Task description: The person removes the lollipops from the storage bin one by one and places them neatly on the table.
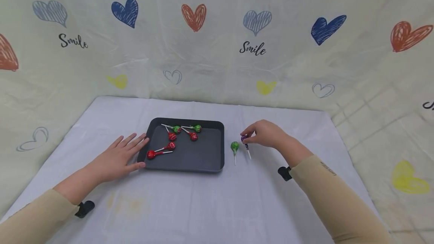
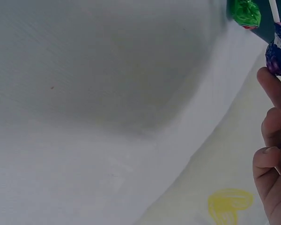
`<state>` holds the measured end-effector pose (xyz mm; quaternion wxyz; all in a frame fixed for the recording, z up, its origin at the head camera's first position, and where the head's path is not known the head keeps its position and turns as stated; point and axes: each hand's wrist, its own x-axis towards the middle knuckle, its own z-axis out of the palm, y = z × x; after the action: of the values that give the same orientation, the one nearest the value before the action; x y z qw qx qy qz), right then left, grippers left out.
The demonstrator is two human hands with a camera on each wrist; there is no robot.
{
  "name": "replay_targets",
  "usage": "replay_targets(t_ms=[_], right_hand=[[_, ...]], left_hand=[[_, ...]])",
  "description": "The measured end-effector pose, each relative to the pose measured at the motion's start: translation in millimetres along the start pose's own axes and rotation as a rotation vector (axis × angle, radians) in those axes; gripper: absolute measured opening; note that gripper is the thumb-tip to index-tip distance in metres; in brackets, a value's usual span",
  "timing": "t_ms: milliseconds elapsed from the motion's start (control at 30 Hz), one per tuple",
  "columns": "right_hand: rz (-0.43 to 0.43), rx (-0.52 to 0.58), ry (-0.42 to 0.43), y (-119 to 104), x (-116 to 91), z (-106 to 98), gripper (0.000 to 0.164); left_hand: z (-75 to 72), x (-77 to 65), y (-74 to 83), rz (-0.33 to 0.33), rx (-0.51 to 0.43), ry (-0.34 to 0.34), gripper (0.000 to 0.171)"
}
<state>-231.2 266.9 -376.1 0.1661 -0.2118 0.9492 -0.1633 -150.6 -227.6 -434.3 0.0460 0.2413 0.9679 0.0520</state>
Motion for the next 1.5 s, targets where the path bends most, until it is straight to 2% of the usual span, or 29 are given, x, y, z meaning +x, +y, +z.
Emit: replay_targets(t_ms=[200,433,633,900,1233,1500], right_hand=[[0.021,-0.033,-0.024,6.6,6.7,10.7,0.029],[0.007,-0.082,-0.061,4.7,12.2,21.0,0.025],[-0.011,-0.079,-0.051,4.9,14.6,26.4,0.027],[-0.006,-0.046,-0.04,7.8,8.0,24.1,0.033],[-0.004,0.019,-0.089,12.7,8.3,24.5,0.031],[-0.015,0.0,-0.084,12.1,7.4,22.0,0.032]], left_hand=[[0.4,0.4,-0.2,-0.004,-0.006,0.001,0.087],[2.5,-0.2,-0.9,-0.006,-0.011,-0.002,0.087],[2.1,-1.0,-0.9,-0.003,-0.008,0.006,0.087],[4.1,-0.3,-3.2,0.003,-0.006,0.005,0.087],[5.6,0.2,-3.9,-0.006,0.005,0.005,0.088],[3.7,-0.3,-1.4,-0.002,-0.012,0.004,0.087]])
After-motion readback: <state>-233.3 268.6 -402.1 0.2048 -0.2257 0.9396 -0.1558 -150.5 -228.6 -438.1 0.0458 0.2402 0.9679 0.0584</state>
